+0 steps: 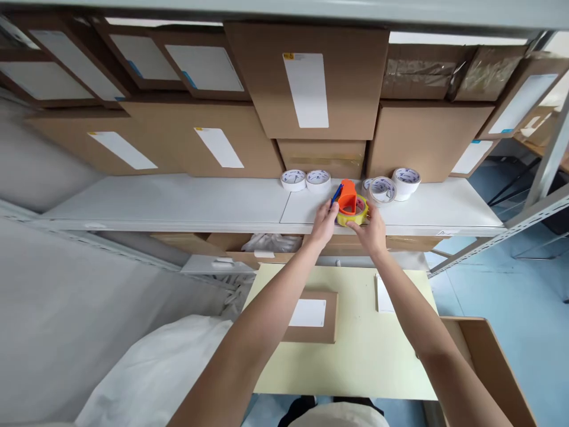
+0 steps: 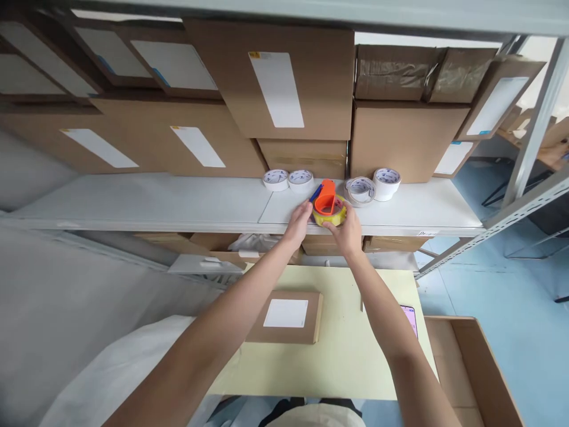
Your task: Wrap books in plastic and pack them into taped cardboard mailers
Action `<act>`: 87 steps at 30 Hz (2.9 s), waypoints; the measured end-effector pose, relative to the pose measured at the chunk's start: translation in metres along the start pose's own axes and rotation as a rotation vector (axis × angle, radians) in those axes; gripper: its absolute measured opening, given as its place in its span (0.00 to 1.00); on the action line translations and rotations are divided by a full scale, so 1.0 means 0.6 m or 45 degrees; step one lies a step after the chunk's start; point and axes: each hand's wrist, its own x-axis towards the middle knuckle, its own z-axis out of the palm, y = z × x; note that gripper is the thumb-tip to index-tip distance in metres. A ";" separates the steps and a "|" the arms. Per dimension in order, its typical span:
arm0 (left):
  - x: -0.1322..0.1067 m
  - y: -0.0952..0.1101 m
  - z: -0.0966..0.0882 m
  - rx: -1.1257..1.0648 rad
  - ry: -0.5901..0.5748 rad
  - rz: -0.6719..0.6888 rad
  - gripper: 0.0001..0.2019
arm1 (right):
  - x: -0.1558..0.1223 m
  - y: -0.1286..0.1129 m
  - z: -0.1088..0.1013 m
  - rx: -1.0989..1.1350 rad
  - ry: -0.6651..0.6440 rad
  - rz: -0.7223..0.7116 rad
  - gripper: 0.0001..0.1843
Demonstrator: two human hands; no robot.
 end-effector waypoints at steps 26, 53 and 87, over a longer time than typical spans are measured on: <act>-0.499 -0.308 -0.339 0.365 0.059 -0.748 0.29 | -0.602 0.071 0.045 0.342 -0.787 1.057 0.50; -0.466 -0.285 -0.321 0.588 -0.202 -0.453 0.17 | -0.579 0.004 0.070 -0.246 -0.165 0.835 0.31; -0.421 -0.197 -0.181 0.894 -0.028 -0.034 0.16 | -0.530 0.071 -0.014 -0.195 -0.450 0.448 0.27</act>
